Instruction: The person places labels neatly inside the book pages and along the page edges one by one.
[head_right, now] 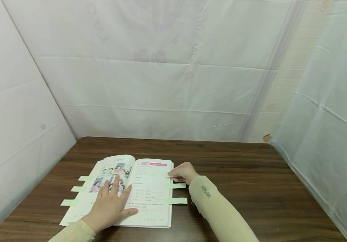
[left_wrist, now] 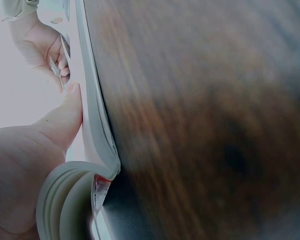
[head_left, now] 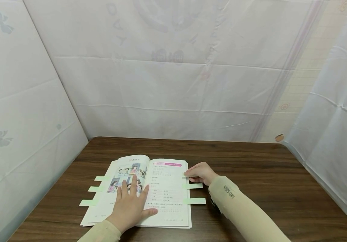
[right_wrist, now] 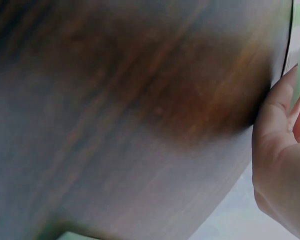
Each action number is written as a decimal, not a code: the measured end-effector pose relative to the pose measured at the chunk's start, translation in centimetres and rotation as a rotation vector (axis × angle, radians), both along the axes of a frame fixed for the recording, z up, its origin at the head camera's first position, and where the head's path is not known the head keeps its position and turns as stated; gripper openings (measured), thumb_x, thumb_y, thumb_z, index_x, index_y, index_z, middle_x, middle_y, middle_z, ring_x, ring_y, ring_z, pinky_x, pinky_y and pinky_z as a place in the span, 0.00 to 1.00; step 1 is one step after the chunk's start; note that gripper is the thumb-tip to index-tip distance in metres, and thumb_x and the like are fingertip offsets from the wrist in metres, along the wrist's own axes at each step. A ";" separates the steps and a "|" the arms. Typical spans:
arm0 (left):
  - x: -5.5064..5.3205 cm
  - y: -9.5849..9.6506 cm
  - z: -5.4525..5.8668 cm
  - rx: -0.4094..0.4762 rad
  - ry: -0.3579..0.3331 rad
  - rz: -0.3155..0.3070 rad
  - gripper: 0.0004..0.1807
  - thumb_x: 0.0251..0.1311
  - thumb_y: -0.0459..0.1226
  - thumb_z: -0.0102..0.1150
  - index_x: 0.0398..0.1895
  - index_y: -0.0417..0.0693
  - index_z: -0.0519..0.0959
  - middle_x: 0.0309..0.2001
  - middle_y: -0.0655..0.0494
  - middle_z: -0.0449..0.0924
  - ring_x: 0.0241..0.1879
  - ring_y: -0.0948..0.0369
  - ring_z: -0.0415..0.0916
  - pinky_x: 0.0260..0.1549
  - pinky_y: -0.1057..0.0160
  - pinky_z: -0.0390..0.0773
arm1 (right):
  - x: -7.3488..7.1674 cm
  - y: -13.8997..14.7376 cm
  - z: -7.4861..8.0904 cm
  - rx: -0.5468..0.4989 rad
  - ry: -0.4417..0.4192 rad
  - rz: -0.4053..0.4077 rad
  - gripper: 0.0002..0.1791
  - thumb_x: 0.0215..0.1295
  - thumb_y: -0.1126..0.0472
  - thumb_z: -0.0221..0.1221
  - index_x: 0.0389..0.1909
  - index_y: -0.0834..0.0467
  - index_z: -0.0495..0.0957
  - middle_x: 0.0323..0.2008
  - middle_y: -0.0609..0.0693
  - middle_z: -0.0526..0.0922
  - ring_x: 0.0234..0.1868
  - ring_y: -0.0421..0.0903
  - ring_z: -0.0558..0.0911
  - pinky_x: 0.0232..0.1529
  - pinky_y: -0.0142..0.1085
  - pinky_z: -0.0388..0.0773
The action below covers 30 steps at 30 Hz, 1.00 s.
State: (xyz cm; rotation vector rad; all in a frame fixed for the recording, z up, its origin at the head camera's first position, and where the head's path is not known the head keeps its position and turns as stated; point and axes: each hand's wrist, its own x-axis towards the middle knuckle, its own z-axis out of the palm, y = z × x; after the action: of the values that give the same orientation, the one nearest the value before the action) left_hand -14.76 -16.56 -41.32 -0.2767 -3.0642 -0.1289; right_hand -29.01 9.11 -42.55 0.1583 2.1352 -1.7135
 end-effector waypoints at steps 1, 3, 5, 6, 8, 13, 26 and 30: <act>0.0 0.0 0.0 0.000 0.000 0.000 0.48 0.49 0.68 0.62 0.66 0.45 0.74 0.72 0.23 0.52 0.66 0.18 0.50 0.59 0.23 0.57 | 0.0 0.0 0.0 -0.003 0.000 0.001 0.07 0.57 0.69 0.68 0.36 0.69 0.86 0.28 0.53 0.87 0.21 0.37 0.79 0.27 0.28 0.80; 0.0 0.0 0.0 0.001 0.000 0.001 0.48 0.49 0.68 0.62 0.66 0.45 0.74 0.72 0.23 0.52 0.66 0.18 0.49 0.59 0.23 0.56 | 0.1 0.0 0.0 -0.007 0.004 0.008 0.07 0.58 0.69 0.68 0.36 0.69 0.85 0.27 0.53 0.87 0.21 0.37 0.80 0.28 0.29 0.80; -0.1 0.0 -0.1 0.002 0.001 0.002 0.48 0.49 0.68 0.62 0.66 0.45 0.74 0.72 0.23 0.52 0.66 0.18 0.49 0.59 0.23 0.56 | 0.1 0.1 0.0 -0.009 0.003 0.013 0.07 0.58 0.69 0.68 0.36 0.70 0.85 0.26 0.53 0.87 0.21 0.37 0.80 0.28 0.29 0.80; -0.1 0.0 -0.1 0.002 0.002 0.002 0.48 0.49 0.68 0.62 0.66 0.45 0.74 0.72 0.23 0.52 0.66 0.18 0.49 0.59 0.23 0.56 | 0.1 0.1 0.1 -0.011 0.003 0.015 0.07 0.57 0.69 0.68 0.36 0.70 0.85 0.26 0.52 0.86 0.21 0.37 0.80 0.28 0.29 0.81; -0.1 0.0 -0.1 0.001 0.003 0.002 0.48 0.49 0.68 0.62 0.66 0.45 0.74 0.72 0.23 0.52 0.66 0.18 0.50 0.59 0.23 0.56 | 0.1 0.1 0.1 -0.009 0.007 0.019 0.07 0.57 0.70 0.68 0.35 0.70 0.85 0.25 0.52 0.86 0.20 0.37 0.81 0.28 0.29 0.81; -0.1 0.0 -0.1 0.005 0.002 0.001 0.48 0.48 0.67 0.63 0.66 0.45 0.74 0.72 0.23 0.51 0.66 0.18 0.49 0.59 0.23 0.56 | -0.1 0.1 0.0 -0.003 0.012 0.016 0.07 0.56 0.71 0.69 0.34 0.70 0.84 0.23 0.51 0.85 0.20 0.37 0.81 0.27 0.28 0.81; -0.1 0.1 0.1 -0.003 0.002 -0.003 0.48 0.48 0.67 0.63 0.66 0.45 0.74 0.72 0.23 0.52 0.66 0.18 0.50 0.59 0.23 0.57 | -0.3 -0.2 -0.3 0.016 0.028 0.003 0.05 0.55 0.72 0.69 0.32 0.69 0.83 0.22 0.51 0.85 0.19 0.37 0.81 0.26 0.29 0.81; -0.1 0.1 0.1 -0.007 0.006 -0.004 0.48 0.48 0.68 0.63 0.66 0.45 0.74 0.72 0.23 0.52 0.66 0.18 0.50 0.59 0.23 0.57 | -0.3 -0.3 -0.3 0.039 0.043 0.004 0.05 0.54 0.72 0.69 0.31 0.68 0.83 0.22 0.50 0.85 0.18 0.37 0.79 0.25 0.29 0.81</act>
State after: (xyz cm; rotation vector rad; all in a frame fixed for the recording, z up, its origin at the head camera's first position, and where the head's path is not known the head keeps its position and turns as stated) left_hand -14.85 -16.48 -41.26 -0.2828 -3.0593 -0.1168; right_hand -29.28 8.85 -42.80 0.1284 2.1998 -1.6877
